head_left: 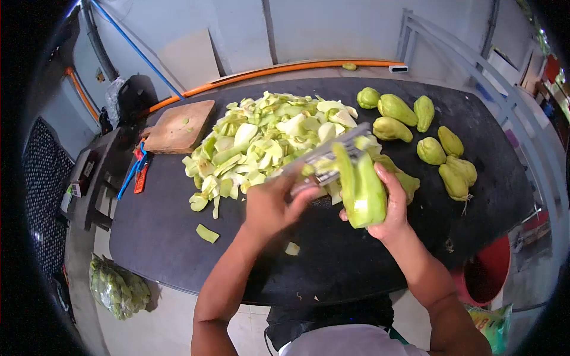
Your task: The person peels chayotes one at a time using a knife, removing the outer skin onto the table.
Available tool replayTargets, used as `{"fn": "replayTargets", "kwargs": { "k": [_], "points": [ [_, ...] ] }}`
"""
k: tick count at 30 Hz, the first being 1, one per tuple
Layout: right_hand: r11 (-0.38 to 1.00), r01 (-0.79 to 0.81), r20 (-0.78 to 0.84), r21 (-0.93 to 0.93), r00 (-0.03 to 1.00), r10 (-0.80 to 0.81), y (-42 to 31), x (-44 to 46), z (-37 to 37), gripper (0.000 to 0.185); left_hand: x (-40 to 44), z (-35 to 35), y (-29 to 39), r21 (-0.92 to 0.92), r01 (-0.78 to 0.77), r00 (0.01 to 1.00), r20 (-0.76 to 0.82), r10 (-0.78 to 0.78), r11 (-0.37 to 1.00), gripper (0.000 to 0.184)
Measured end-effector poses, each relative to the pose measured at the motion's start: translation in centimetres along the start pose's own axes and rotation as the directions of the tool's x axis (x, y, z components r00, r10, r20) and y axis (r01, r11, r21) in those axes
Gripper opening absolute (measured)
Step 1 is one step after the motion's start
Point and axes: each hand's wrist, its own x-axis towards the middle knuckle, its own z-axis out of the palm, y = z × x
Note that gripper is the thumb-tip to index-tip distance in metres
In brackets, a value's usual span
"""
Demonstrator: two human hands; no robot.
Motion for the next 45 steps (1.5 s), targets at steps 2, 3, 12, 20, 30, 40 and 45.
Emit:
{"fn": "replayTargets", "kwargs": {
  "k": [2,3,12,20,30,40,45],
  "points": [
    [0.996,0.002,-0.072,0.094,0.997,0.005,0.1,0.3,0.5,0.046,-0.1,0.2,-0.9,0.028,0.056,0.997,-0.049,-0.054,0.998,0.051],
    [0.990,0.009,-0.112,0.143,0.994,0.007,0.1,0.3,0.6,0.046,-0.2,0.6,-1.0,0.007,0.063,0.995,-0.080,-0.063,0.998,0.051],
    [0.891,0.059,-0.087,0.450,0.996,-0.023,0.8,0.5,-3.0,0.055,-1.5,1.3,4.2,0.151,-0.414,0.910,0.044,0.412,0.898,0.073],
    [0.907,0.044,-0.164,0.418,0.986,0.028,0.3,1.1,-3.1,0.052,-2.0,2.7,5.9,0.191,-0.625,0.767,-0.033,0.641,0.757,0.075],
    [0.893,-0.063,0.052,0.446,0.998,0.044,0.2,1.0,-3.3,0.054,-2.2,2.7,6.2,0.196,-0.639,0.759,0.002,0.651,0.744,0.074],
    [0.949,0.083,-0.216,0.305,0.976,-0.016,-0.1,0.4,-1.4,0.047,-1.3,2.0,5.4,0.151,-0.616,0.780,-0.022,0.625,0.773,0.081],
    [0.972,0.126,-0.244,0.200,0.967,-0.075,0.2,0.3,-0.9,0.046,-1.3,1.8,5.1,0.131,-0.608,0.789,-0.011,0.614,0.783,0.083]
  ]
}}
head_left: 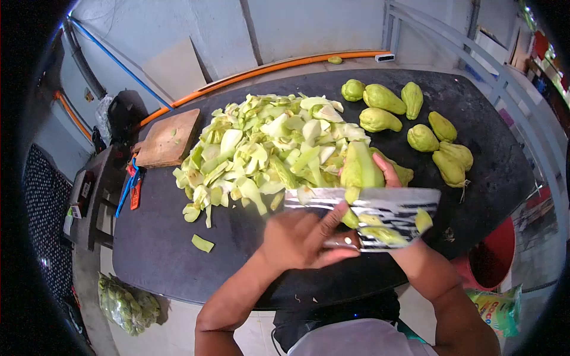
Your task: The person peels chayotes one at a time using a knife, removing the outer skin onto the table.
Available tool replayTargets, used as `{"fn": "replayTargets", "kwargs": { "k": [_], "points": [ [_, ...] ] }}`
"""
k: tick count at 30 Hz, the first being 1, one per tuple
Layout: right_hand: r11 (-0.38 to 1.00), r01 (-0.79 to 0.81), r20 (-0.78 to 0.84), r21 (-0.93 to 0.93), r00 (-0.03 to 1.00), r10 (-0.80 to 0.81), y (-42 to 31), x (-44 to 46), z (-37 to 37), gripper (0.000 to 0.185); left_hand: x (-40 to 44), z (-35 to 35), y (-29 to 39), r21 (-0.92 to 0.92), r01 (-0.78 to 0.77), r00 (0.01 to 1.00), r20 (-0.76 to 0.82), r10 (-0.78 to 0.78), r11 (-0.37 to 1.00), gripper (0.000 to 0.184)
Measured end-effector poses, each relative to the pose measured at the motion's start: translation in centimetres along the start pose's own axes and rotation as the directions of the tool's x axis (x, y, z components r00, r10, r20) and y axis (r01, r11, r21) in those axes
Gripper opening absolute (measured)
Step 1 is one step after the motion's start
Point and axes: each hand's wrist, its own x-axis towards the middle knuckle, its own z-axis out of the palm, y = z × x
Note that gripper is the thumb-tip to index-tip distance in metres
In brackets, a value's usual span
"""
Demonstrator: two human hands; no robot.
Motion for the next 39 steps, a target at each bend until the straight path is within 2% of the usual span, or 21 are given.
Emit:
{"fn": "replayTargets", "kwargs": {
  "k": [1,2,3,6,8,11,12,13,18,19,21,22,24,27,28,31,32,33,34,36,39],
  "points": [
    [0.999,-0.032,0.020,0.041,0.999,0.031,-0.1,-0.4,0.8,0.046,-0.5,0.2,-0.8,0.009,0.035,0.999,-0.037,-0.035,0.999,0.083],
    [0.990,-0.037,0.161,0.138,0.987,0.014,-0.1,-0.2,1.5,0.045,-0.5,-0.3,-1.2,0.034,0.048,0.999,-0.027,-0.047,0.998,0.083],
    [0.996,0.045,0.132,0.078,0.990,-0.055,0.2,-0.1,1.4,0.047,-0.5,-0.8,-1.4,0.059,0.060,0.998,-0.014,-0.059,0.996,0.083],
    [0.998,0.051,0.091,0.043,0.994,-0.054,0.0,-0.4,2.0,0.051,-0.6,-0.5,-0.8,-0.034,0.067,0.997,-0.026,-0.068,0.997,0.081],
    [0.997,0.061,0.115,-0.056,0.992,-0.054,-0.4,-0.5,1.8,0.053,0.2,-0.8,0.1,-0.065,0.041,0.999,-0.029,-0.043,0.997,0.084],
    [0.995,0.075,0.177,0.066,0.980,-0.086,0.0,-0.6,2.8,0.054,-0.3,-0.5,-1.1,-0.032,0.041,0.998,-0.038,-0.043,0.999,0.082],
    [0.993,0.013,0.372,0.118,0.926,-0.057,0.3,0.0,2.1,0.055,-0.5,-0.7,-1.6,-0.031,0.088,0.995,-0.044,-0.089,0.996,0.081],
    [0.997,0.077,0.340,0.023,0.937,-0.081,0.6,0.2,1.6,0.059,-0.5,-1.1,-1.8,-0.023,0.110,0.994,-0.020,-0.110,0.994,0.080],
    [0.996,0.091,0.309,-0.001,0.947,-0.086,0.6,0.1,1.1,0.062,-1.3,-0.9,-2.3,-0.035,0.155,0.988,-0.013,-0.155,0.987,0.079],
    [0.972,0.231,0.326,-0.052,0.923,-0.202,0.9,-0.5,1.7,0.060,-1.7,-0.5,-3.3,-0.106,0.247,0.968,-0.027,-0.251,0.963,0.073],
    [0.986,0.108,0.262,-0.128,0.962,-0.071,0.6,-0.7,0.7,0.056,-2.3,-0.2,-5.2,-0.156,0.430,0.892,-0.079,-0.445,0.889,0.068],
    [0.991,0.046,0.254,-0.129,0.967,-0.012,0.5,-0.7,0.2,0.055,-2.5,-0.9,-5.4,-0.152,0.569,0.819,0.010,-0.574,0.808,0.057],
    [0.997,-0.075,0.342,-0.005,0.937,0.073,0.4,-0.3,-0.1,0.052,-2.2,-1.5,-5.0,-0.083,0.566,0.824,0.040,-0.565,0.820,0.055],
    [0.994,-0.006,-0.057,0.111,0.998,0.012,0.9,0.2,0.5,0.048,-2.1,-0.7,-4.3,-0.060,0.445,0.896,0.006,-0.445,0.894,0.063],
    [0.987,-0.004,-0.057,0.162,0.998,0.014,0.9,0.8,-0.2,0.048,-2.1,-0.4,-3.8,-0.042,0.401,0.916,0.017,-0.401,0.915,0.064],
    [0.980,0.034,0.069,0.194,0.996,-0.048,1.0,0.2,-1.9,0.047,-1.2,-0.1,-1.8,0.020,0.198,0.980,0.033,-0.198,0.980,0.076],
    [0.955,-0.145,0.253,0.258,0.964,0.078,0.1,0.2,-2.1,0.045,-1.0,0.0,-1.3,0.006,0.140,0.990,0.014,-0.140,0.990,0.076],
    [0.996,0.090,0.119,-0.028,0.989,-0.086,0.2,-0.3,-0.9,0.045,-0.9,0.2,-0.8,-0.007,0.083,0.997,-0.005,-0.083,0.997,0.076],
    [0.905,0.221,-0.021,-0.364,0.969,-0.246,0.4,-0.9,0.3,0.044,-0.5,0.0,-0.2,0.018,0.034,0.999,-0.010,-0.033,0.999,0.076],
    [1.000,0.025,-0.031,-0.019,0.999,-0.026,0.0,1.0,-1.1,0.043,-0.1,-0.1,0.7,0.028,-0.032,0.999,0.005,0.032,0.999,0.076],
    [0.986,-0.125,0.025,0.111,0.992,0.123,-0.5,0.3,-0.6,0.045,-0.1,0.2,1.1,0.035,-0.065,0.998,0.021,0.064,0.997,0.074]
  ]
}}
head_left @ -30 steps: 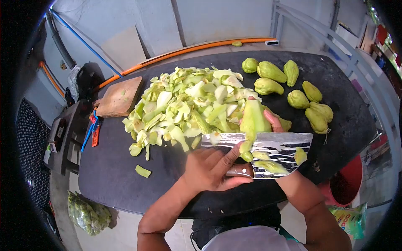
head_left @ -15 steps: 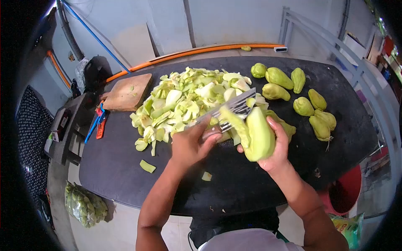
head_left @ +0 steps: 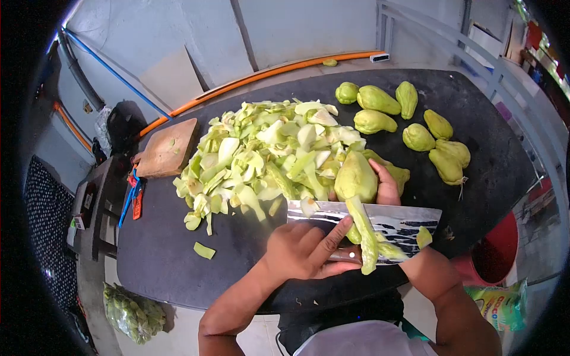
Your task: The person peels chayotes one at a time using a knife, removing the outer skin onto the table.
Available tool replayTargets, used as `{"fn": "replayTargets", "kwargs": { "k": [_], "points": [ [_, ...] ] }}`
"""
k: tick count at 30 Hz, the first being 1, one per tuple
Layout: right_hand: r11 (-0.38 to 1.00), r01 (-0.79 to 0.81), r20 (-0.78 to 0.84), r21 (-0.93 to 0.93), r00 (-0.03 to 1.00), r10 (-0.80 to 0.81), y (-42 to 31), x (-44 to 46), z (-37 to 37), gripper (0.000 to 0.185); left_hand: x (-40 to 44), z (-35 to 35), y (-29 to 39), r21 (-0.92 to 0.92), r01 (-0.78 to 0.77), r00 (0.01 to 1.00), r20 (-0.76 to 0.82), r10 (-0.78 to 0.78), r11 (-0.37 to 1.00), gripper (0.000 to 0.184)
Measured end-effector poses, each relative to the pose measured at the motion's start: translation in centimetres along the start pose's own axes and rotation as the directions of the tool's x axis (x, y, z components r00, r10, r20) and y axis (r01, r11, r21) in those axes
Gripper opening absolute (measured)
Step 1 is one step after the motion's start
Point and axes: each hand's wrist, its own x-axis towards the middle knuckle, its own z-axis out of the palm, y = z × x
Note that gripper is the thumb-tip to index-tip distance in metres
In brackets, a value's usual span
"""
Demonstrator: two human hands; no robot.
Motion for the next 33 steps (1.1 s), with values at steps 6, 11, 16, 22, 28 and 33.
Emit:
{"fn": "replayTargets", "kwargs": {
  "k": [6,11,16,22,28,33],
  "points": [
    [0.996,-0.080,0.176,-0.028,0.981,0.083,-0.4,0.0,-0.4,0.044,0.1,-0.2,0.0,0.055,-0.034,0.999,0.019,0.033,0.998,0.079],
    [0.999,0.047,0.055,0.015,0.997,-0.047,-0.1,0.4,0.1,0.037,-0.3,-0.5,-1.6,0.090,0.017,1.000,0.005,-0.018,0.996,0.082],
    [0.996,0.087,0.115,-0.019,0.990,-0.084,0.0,0.2,0.7,0.033,-1.1,-0.7,-2.7,0.048,0.071,0.997,-0.007,-0.071,0.996,0.083],
    [0.953,0.247,0.092,-0.173,0.968,-0.234,0.7,-0.3,1.1,0.042,-0.3,-0.6,-1.5,-0.045,0.055,0.998,-0.002,-0.055,0.997,0.080],
    [0.878,0.378,0.144,-0.294,0.926,-0.350,0.9,0.0,0.8,0.046,-0.6,-1.0,-1.5,-0.062,0.083,0.996,0.021,-0.082,0.995,0.081],
    [0.915,0.347,0.104,-0.205,0.937,-0.332,0.9,0.1,1.3,0.045,-0.5,-0.6,-1.5,-0.068,0.070,0.997,-0.020,-0.071,0.995,0.080]
  ]
}}
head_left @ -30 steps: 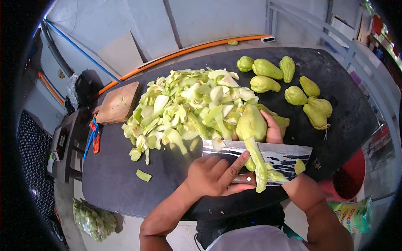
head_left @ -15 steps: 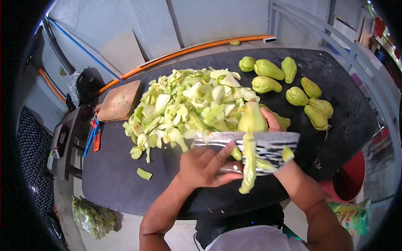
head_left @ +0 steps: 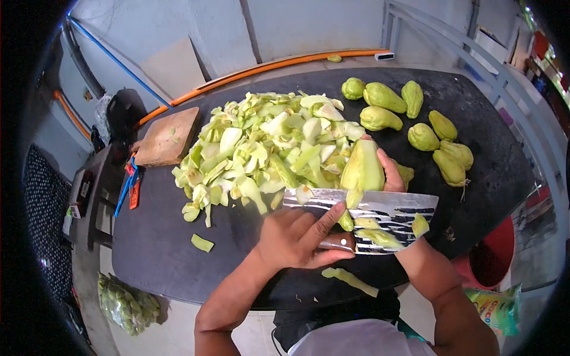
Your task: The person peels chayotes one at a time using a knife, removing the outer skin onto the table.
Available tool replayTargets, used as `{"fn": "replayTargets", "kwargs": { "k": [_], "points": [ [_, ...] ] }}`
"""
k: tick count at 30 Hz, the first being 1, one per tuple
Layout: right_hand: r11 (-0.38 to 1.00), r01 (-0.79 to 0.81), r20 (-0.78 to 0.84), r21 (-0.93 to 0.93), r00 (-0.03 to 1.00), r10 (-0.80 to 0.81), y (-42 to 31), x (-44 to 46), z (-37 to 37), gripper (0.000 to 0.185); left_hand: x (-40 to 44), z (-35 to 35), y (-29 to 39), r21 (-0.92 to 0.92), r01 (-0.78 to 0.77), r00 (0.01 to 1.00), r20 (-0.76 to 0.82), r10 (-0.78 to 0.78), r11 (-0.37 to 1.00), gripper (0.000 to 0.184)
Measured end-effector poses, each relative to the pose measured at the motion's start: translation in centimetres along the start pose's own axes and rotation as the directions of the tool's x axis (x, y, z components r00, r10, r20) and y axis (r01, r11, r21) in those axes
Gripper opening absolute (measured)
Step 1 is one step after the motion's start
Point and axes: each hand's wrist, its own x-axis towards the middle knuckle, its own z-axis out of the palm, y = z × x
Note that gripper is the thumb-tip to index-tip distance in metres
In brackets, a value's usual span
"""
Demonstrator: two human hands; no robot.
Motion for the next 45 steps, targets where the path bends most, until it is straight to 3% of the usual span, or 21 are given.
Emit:
{"fn": "replayTargets", "kwargs": {
  "k": [2,7,12,16,19,21,23,25,27,29,32,33,35,36,38,40,43,45],
  "points": [
    [0.999,-0.032,-0.026,0.005,0.999,0.032,0.0,0.0,0.4,0.049,0.0,0.3,-1.0,-0.015,-0.023,0.998,-0.054,0.023,1.000,0.081],
    [0.999,-0.029,-0.024,-0.021,0.999,0.029,0.2,0.4,0.1,0.050,-0.5,-0.5,-1.7,0.034,0.043,0.999,0.003,-0.043,0.999,0.081],
    [0.972,0.033,-0.010,-0.232,0.999,-0.037,-0.2,0.1,0.8,0.051,0.1,-0.3,-0.5,0.006,0.023,0.999,-0.024,-0.023,1.000,0.080],
    [0.998,0.015,0.203,-0.069,0.979,-0.001,0.5,-0.3,0.9,0.055,-0.7,-0.8,-2.1,0.052,0.086,0.996,0.005,-0.086,0.995,0.079],
    [0.999,-0.045,0.152,0.008,0.987,0.043,0.3,-0.2,1.1,0.055,-0.6,-0.7,-2.4,0.022,0.090,0.996,-0.024,-0.090,0.996,0.073],
    [0.993,-0.112,0.057,-0.020,0.992,0.113,0.1,-0.6,1.2,0.050,-1.3,-0.3,-4.0,-0.049,0.278,0.960,-0.021,-0.279,0.959,0.066],
    [0.978,-0.210,0.032,-0.015,0.977,0.210,0.2,-0.9,0.0,0.048,-1.5,-0.9,-5.1,-0.109,0.611,0.792,0.087,-0.604,0.784,0.056],
    [0.956,-0.282,0.016,0.083,0.959,0.282,-0.2,-0.8,1.0,0.046,-2.5,-0.9,-5.9,-0.030,0.630,0.774,0.095,-0.626,0.776,0.053],
    [0.931,-0.333,-0.050,0.152,0.938,0.344,-0.7,-0.7,1.0,0.047,-2.7,-0.6,-5.3,-0.016,0.582,0.811,0.085,-0.578,0.813,0.049],
    [0.933,-0.281,-0.036,0.223,0.955,0.296,-0.2,-0.2,-0.7,0.046,-1.8,-0.6,-4.2,-0.058,0.546,0.833,0.142,-0.535,0.836,0.042],
    [0.945,-0.171,-0.098,0.279,0.974,0.205,0.1,0.4,-0.7,0.047,-0.8,1.0,-2.5,-0.202,0.318,0.942,-0.041,-0.333,0.926,0.033],
    [0.917,-0.238,0.002,0.319,0.968,0.251,-0.1,0.3,-1.1,0.048,-0.8,0.5,-2.1,-0.018,0.230,0.973,0.022,-0.230,0.973,0.041],
    [0.848,-0.378,0.208,0.373,0.924,0.320,-0.5,0.0,-2.1,0.049,-0.7,0.9,-0.9,0.064,0.127,0.992,-0.030,-0.126,0.990,0.052],
    [0.881,-0.278,0.076,0.384,0.960,0.270,-0.9,-0.8,-1.0,0.048,-0.3,0.6,-0.4,0.087,0.058,0.998,-0.035,-0.055,0.995,0.061],
    [0.984,-0.175,-0.189,0.045,0.965,0.181,-1.1,-0.4,0.7,0.043,0.1,1.1,0.1,0.036,-0.008,0.998,-0.063,0.011,0.999,0.062],
    [0.983,-0.168,-0.180,0.072,0.967,0.178,-1.0,-0.3,0.7,0.041,0.2,1.3,0.3,0.015,-0.048,0.997,-0.062,0.049,0.999,0.063],
    [0.933,-0.246,0.032,0.264,0.969,0.247,-0.8,0.1,-1.0,0.040,0.7,0.9,0.6,0.013,-0.077,0.996,-0.038,0.077,0.997,0.064],
    [0.910,-0.270,0.074,0.314,0.963,0.260,-0.6,0.2,-1.1,0.038,0.7,1.0,0.7,0.013,-0.080,0.997,-0.018,0.080,0.997,0.064]
  ]
}}
